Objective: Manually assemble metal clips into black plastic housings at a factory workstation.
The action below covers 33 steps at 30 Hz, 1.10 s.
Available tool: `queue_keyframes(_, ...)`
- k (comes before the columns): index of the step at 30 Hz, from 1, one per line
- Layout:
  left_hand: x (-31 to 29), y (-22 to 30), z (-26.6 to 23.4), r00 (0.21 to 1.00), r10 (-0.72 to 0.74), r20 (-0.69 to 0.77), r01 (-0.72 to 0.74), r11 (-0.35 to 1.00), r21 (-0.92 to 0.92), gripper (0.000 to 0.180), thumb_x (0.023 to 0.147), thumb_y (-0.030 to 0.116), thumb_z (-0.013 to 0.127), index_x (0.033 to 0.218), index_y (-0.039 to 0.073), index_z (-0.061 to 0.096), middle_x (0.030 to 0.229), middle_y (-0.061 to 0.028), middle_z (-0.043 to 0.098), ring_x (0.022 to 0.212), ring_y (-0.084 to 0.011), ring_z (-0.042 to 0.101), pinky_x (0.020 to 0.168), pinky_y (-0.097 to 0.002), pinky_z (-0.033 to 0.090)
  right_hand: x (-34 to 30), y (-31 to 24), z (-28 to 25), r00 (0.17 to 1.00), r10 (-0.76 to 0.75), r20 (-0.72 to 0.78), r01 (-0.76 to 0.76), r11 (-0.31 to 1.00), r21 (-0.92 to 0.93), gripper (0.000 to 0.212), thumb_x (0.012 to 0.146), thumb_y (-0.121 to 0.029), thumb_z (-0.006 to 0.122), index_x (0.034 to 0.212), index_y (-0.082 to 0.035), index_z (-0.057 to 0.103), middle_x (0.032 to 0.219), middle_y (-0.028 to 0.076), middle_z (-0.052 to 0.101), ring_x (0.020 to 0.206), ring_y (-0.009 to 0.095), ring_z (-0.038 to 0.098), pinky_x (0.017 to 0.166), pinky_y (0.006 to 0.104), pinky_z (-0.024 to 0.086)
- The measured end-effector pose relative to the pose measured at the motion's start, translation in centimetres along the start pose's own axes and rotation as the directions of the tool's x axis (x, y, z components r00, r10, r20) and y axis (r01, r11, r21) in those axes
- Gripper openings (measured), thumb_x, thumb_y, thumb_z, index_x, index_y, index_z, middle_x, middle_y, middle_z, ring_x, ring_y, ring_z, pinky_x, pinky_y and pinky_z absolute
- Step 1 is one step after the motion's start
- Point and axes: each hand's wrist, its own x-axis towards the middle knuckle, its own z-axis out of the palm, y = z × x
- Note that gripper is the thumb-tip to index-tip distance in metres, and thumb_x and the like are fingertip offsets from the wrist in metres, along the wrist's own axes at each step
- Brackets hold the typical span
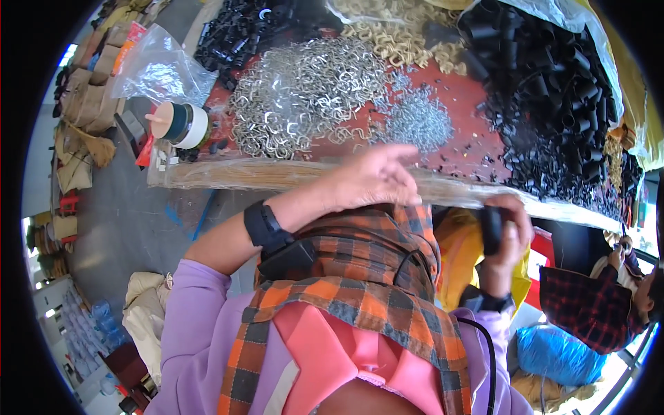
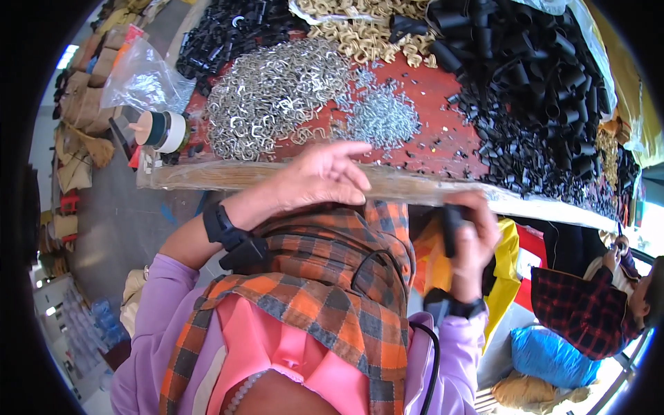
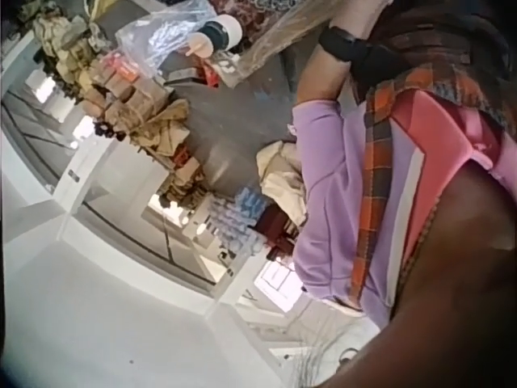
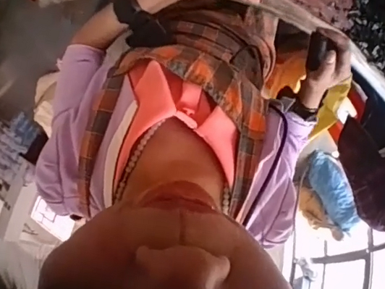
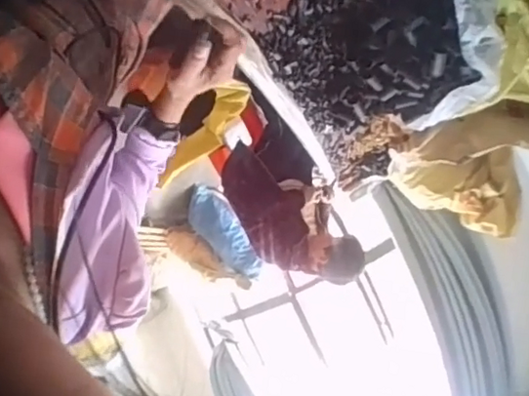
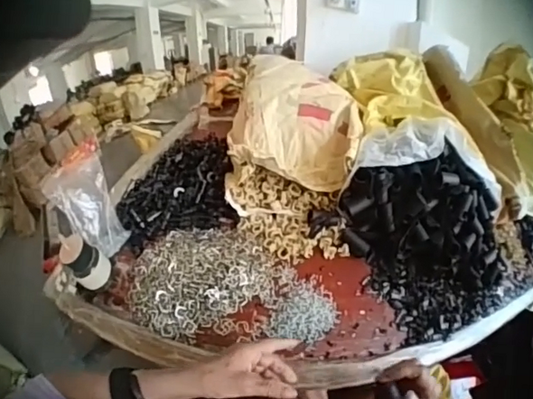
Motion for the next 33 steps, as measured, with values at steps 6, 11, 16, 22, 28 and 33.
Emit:
queue_keyframes(6, 0.5, 5.5, -10.7, 0.825, 0.461, -0.328, -0.078, 0.667, 0.741, 0.042, 0.072, 0.021, 0.061, 0.107, 0.0, 0.048, 0.085, -0.01, 0.06, 0.076, -0.0137, 0.057, 0.069, -0.0259, 0.045, -6.8, 6.1, -13.0, 0.78, 0.555, -0.291, -0.585, 0.479, -0.654, 0.026, 0.077, -0.025, 0.053, 0.087, -0.001, 0.054, 0.08, 0.011, 0.054, 0.074, 0.02, 0.051, 0.068, 0.0278, 0.038)
queue_keyframes(11, 3.0, 9.6, -19.6, 0.713, 0.636, -0.296, 0.381, 0.003, 0.925, 0.028, 0.068, 0.028, 0.058, 0.084, 0.005, 0.058, 0.079, -0.0149, 0.058, 0.076, -0.0284, 0.056, 0.068, -0.0337, 0.045, -11.4, 7.3, -13.8, 0.911, 0.197, -0.363, -0.358, -0.062, -0.932, 0.021, 0.076, -0.019, 0.054, 0.088, -0.003, 0.055, 0.084, 0.012, 0.055, 0.078, 0.024, 0.052, 0.07, 0.0302, 0.04)
queue_keyframes(16, 4.4, 10.3, -27.3, 0.854, 0.459, -0.244, 0.356, -0.173, 0.918, 0.032, 0.069, 0.025, 0.061, 0.09, 0.001, 0.057, 0.082, -0.015, 0.058, 0.078, -0.0272, 0.056, 0.067, -0.0326, 0.044, -3.6, 4.5, -9.8, 0.953, 0.064, -0.295, -0.275, 0.585, -0.763, 0.015, 0.07, -0.005, 0.058, 0.084, -0.001, 0.055, 0.083, 0.012, 0.055, 0.081, 0.026, 0.051, 0.072, 0.0322, 0.04)
queue_keyframes(22, 6.4, 10.9, -25.0, 0.826, 0.356, -0.437, 0.539, -0.268, 0.799, 0.031, 0.071, 0.027, 0.06, 0.088, 0.002, 0.056, 0.078, -0.0124, 0.059, 0.076, -0.022, 0.057, 0.068, -0.0315, 0.043, 3.6, 2.7, -2.4, 0.995, -0.031, 0.093, 0.083, 0.775, -0.627, 0.01, 0.069, 0.002, 0.056, 0.079, 0.001, 0.056, 0.077, 0.011, 0.054, 0.072, 0.022, 0.053, 0.067, 0.0273, 0.041)
queue_keyframes(28, 3.0, 10.6, -19.8, 0.724, 0.455, -0.519, -0.08, 0.802, 0.592, 0.034, 0.08, 0.026, 0.051, 0.103, 0.002, 0.046, 0.094, -0.0072, 0.053, 0.083, -0.0155, 0.053, 0.069, -0.0272, 0.044, 5.9, 4.4, 1.1, 0.951, -0.107, 0.289, 0.27, 0.743, -0.613, 0.011, 0.068, -0.001, 0.057, 0.078, -0.002, 0.056, 0.073, 0.012, 0.052, 0.067, 0.028, 0.052, 0.061, 0.0314, 0.041)
queue_keyframes(33, -1.3, 6.3, -8.2, 0.912, 0.235, -0.335, -0.28, 0.956, -0.092, 0.028, 0.077, 0.02, 0.048, 0.097, 0.0, 0.05, 0.091, -0.0139, 0.055, 0.08, -0.0229, 0.056, 0.056, -0.0262, 0.047, 6.6, 6.3, 2.2, 0.94, -0.078, 0.331, 0.284, 0.716, -0.638, 0.009, 0.069, -0.003, 0.056, 0.078, -0.003, 0.055, 0.072, 0.012, 0.051, 0.067, 0.03, 0.051, 0.06, 0.0341, 0.041)
